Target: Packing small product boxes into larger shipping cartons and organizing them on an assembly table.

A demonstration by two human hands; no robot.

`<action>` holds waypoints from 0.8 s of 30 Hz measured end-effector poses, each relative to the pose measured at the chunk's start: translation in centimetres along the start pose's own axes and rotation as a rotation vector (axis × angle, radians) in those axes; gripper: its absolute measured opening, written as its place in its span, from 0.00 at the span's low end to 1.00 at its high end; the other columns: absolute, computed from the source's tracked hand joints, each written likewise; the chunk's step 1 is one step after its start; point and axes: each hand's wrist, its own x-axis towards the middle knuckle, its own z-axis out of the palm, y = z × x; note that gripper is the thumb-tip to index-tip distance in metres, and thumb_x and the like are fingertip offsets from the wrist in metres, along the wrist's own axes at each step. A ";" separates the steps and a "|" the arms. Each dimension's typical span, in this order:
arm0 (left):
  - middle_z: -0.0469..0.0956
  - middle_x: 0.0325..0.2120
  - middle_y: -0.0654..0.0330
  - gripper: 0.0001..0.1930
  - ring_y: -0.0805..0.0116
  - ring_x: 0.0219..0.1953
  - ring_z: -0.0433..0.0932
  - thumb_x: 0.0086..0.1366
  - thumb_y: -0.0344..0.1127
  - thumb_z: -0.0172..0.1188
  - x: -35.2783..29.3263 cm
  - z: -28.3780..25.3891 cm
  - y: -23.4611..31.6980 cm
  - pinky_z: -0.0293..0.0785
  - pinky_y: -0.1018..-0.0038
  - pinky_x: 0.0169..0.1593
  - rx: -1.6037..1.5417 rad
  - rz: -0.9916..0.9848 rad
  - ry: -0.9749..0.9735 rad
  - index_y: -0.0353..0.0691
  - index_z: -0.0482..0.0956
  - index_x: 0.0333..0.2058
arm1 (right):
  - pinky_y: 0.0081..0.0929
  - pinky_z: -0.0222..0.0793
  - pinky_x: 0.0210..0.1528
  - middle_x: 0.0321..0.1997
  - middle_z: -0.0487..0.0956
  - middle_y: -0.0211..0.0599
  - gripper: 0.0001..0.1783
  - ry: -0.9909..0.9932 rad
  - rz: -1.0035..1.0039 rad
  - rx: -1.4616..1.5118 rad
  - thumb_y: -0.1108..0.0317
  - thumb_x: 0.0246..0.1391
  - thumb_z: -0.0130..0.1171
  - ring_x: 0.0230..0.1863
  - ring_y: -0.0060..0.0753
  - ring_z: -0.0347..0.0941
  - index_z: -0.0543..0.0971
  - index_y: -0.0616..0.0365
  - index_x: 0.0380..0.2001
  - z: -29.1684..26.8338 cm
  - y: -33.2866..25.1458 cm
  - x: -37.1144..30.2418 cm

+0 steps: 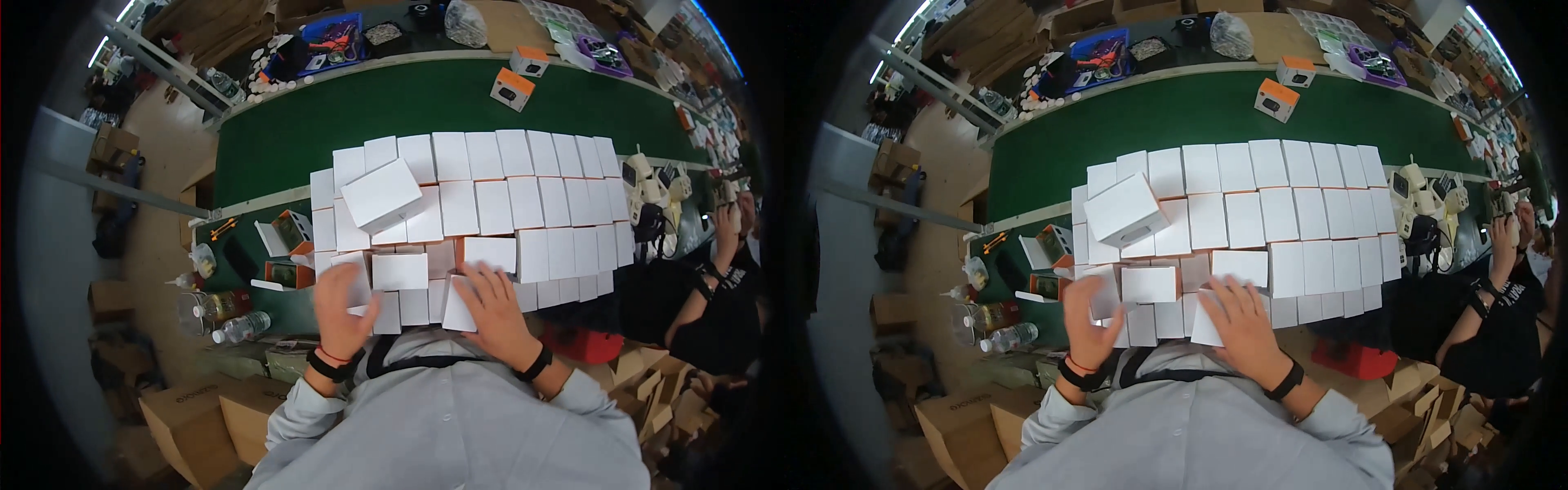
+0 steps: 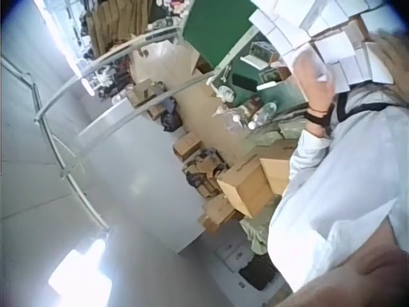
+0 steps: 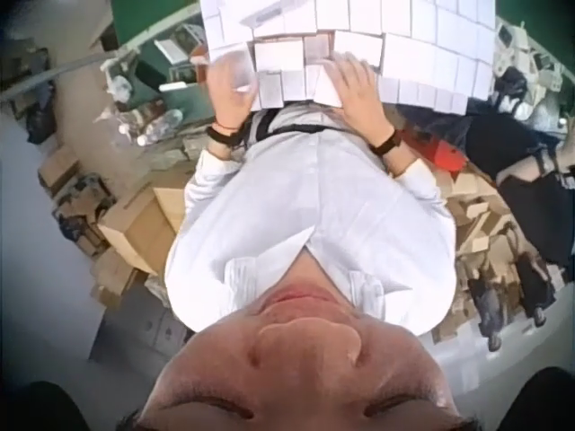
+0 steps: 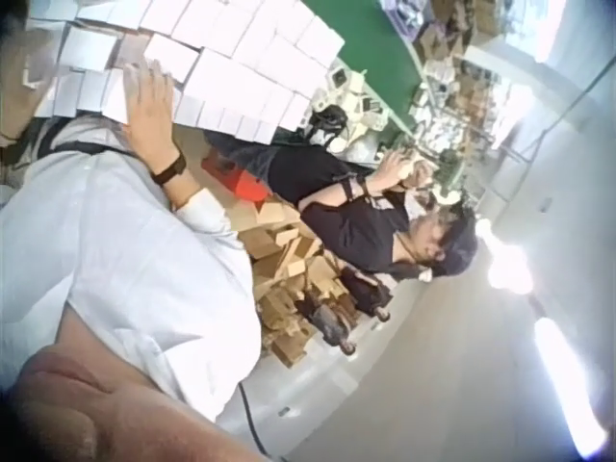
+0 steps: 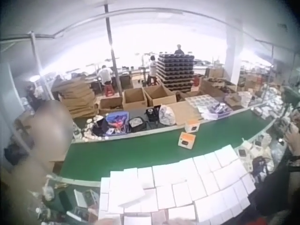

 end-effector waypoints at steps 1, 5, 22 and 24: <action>0.72 0.56 0.51 0.35 0.49 0.59 0.70 0.50 0.31 0.73 1.3 0.2 2.0 0.64 0.55 0.63 0.057 0.119 -0.198 0.37 0.72 0.58 | 0.58 0.52 0.73 0.72 0.63 0.46 0.46 -0.085 -0.128 -0.061 0.66 0.40 0.73 0.75 0.50 0.55 0.69 0.50 0.67 0.0 0.4 0.6; 0.72 0.55 0.55 0.37 0.50 0.57 0.70 0.45 0.32 0.76 2.8 3.2 4.4 0.65 0.57 0.60 0.257 0.279 -0.521 0.40 0.74 0.57 | 0.53 0.53 0.72 0.71 0.66 0.40 0.31 -0.136 -0.399 -0.233 0.68 0.52 0.62 0.74 0.46 0.58 0.74 0.46 0.63 -0.2 2.2 1.5; 0.72 0.46 0.49 0.34 0.47 0.47 0.72 0.45 0.38 0.76 1.8 7.0 4.6 0.71 0.57 0.51 0.183 0.027 -0.282 0.34 0.75 0.52 | 0.42 0.61 0.71 0.58 0.75 0.38 0.22 0.023 -0.476 -0.191 0.68 0.53 0.56 0.65 0.44 0.68 0.77 0.55 0.53 -0.9 1.6 3.3; 0.73 0.46 0.49 0.38 0.47 0.46 0.74 0.46 0.41 0.75 1.6 6.2 5.0 0.69 0.56 0.52 0.188 0.038 -0.258 0.34 0.73 0.56 | 0.43 0.63 0.68 0.59 0.74 0.42 0.26 0.019 -0.439 -0.172 0.68 0.51 0.58 0.64 0.47 0.68 0.75 0.58 0.56 -1.9 2.8 3.2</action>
